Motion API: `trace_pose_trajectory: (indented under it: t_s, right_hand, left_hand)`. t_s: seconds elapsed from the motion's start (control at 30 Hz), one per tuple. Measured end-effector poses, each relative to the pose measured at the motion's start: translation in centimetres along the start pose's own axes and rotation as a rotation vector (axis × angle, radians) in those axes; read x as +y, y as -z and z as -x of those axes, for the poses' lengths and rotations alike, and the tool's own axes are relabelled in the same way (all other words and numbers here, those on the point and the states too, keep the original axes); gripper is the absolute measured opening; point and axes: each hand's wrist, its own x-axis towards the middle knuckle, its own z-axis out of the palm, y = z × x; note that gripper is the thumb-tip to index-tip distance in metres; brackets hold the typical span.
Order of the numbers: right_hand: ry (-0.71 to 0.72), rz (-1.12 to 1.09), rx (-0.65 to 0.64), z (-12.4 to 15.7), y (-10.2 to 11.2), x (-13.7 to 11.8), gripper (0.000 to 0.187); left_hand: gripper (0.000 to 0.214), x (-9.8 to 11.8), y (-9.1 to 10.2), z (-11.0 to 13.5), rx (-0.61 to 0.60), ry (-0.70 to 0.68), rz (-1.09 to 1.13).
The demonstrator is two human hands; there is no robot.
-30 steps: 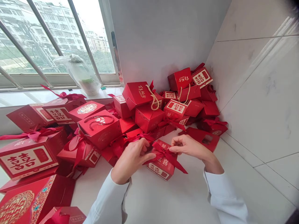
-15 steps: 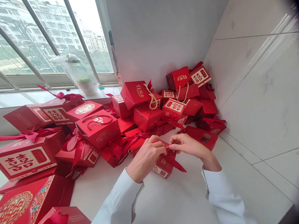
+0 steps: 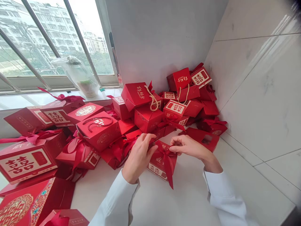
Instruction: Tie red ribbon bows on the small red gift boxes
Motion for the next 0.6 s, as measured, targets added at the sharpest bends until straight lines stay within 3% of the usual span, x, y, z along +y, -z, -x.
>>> trace_pose_trajectory:
  t_s: [0.13,0.3,0.6]
  right_hand:
    - [-0.006,0.004,0.021,-0.1,-0.1,0.1,0.018]
    - [-0.007,0.066,0.057,-0.2,-0.2,0.0,0.019]
    - [-0.008,0.150,0.101,-0.1,-0.5,-0.1,0.019]
  left_hand:
    - [0.023,-0.4,-0.2,0.1,-0.086,0.161,0.087]
    - [0.021,-0.6,-0.7,0.3,-0.137,0.165,0.068]
    - [0.010,-0.9,0.5,0.0,-0.250,0.239,0.181]
